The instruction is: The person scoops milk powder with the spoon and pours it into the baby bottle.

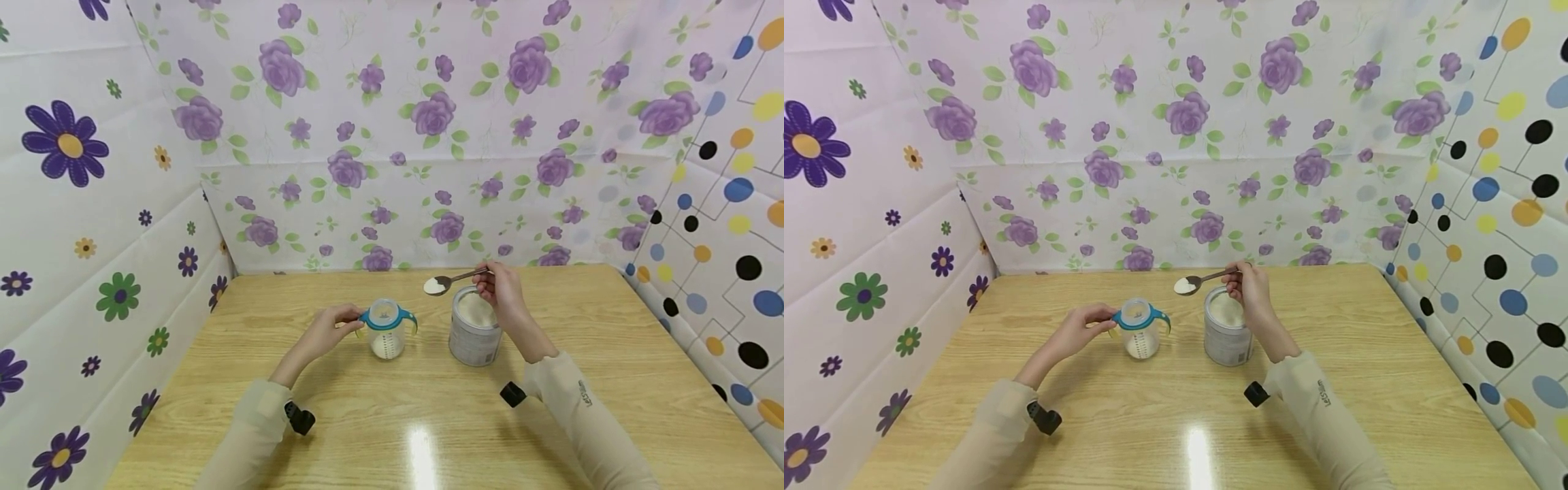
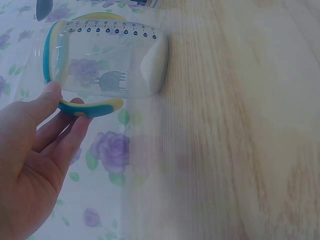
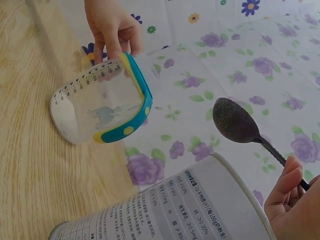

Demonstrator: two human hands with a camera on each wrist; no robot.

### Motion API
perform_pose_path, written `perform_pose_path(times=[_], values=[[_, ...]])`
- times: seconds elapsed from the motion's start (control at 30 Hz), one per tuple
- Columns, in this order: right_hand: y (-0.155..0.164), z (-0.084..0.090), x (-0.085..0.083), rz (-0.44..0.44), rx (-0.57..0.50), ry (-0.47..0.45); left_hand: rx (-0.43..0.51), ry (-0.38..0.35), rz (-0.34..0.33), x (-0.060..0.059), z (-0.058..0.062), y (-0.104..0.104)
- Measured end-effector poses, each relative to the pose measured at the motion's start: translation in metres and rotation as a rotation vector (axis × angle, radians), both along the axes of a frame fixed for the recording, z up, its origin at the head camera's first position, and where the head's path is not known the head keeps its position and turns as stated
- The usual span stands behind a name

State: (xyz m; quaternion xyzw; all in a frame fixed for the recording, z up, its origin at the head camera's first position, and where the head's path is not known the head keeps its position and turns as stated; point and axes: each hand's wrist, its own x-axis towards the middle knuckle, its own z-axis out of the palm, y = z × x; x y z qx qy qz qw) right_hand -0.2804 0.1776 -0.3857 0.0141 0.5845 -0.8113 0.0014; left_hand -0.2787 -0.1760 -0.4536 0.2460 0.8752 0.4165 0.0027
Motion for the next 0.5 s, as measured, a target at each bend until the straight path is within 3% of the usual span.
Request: perform_pose_path(times=[0.5], values=[[-0.0023,0.0016,-0.0016,0.018,-0.019,0.005,0.012,0.005,-0.007,-0.0015,-0.001,0.0004]])
